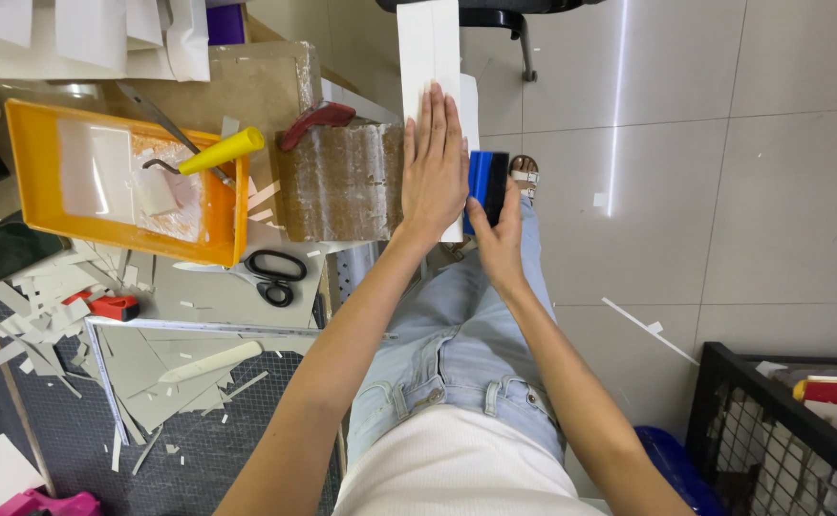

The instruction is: The person uses a blue plastic scraper to smooth and press down white cardboard strips on a workbench covered with a cutting mat.

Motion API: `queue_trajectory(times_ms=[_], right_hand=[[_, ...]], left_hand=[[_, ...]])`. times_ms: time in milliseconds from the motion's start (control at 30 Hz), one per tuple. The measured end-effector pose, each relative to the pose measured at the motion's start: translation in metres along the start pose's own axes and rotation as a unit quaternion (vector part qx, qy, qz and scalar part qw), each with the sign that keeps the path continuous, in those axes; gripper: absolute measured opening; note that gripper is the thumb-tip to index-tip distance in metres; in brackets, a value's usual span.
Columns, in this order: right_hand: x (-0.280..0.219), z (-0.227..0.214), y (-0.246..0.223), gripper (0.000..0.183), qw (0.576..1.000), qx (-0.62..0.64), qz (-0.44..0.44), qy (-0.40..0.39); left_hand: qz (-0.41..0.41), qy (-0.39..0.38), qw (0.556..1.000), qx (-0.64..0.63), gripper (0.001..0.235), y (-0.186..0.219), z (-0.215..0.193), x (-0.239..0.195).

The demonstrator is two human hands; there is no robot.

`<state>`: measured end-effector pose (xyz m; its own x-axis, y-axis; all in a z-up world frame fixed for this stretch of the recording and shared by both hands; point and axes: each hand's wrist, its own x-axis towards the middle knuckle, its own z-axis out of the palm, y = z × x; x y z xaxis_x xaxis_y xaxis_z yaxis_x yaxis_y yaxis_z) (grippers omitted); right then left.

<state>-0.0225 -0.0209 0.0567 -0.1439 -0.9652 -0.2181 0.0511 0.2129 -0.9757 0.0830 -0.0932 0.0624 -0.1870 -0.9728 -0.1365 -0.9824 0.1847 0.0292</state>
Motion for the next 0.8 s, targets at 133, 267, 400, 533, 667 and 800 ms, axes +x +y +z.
queue_trajectory(times_ms=[133,267,400,533,667,800], right_hand=[[-0.012,-0.006,0.010,0.049,0.999,-0.023,0.031,-0.029],[-0.006,-0.007,0.014,0.045,0.998,0.035,0.060,-0.007],[-0.006,-0.008,0.008,0.047,0.999,0.019,0.034,-0.027],[-0.009,-0.007,0.009,0.046,0.999,-0.001,0.033,-0.027],[-0.010,-0.002,0.015,0.047,1.000,-0.014,0.010,0.000],[-0.008,-0.001,0.014,0.046,1.000,-0.019,0.000,0.003]], left_hand=[[0.000,0.007,1.000,-0.018,0.055,-0.001,0.004,-0.003],[0.010,0.039,0.997,-0.072,0.056,-0.004,0.015,-0.002],[0.008,0.033,0.998,-0.057,0.055,-0.003,0.007,-0.003],[0.001,0.025,0.999,-0.048,0.055,-0.001,0.007,-0.003],[-0.011,0.031,0.998,-0.058,0.054,0.000,0.010,-0.002],[-0.024,0.003,1.000,0.002,0.054,0.006,0.003,-0.002]])
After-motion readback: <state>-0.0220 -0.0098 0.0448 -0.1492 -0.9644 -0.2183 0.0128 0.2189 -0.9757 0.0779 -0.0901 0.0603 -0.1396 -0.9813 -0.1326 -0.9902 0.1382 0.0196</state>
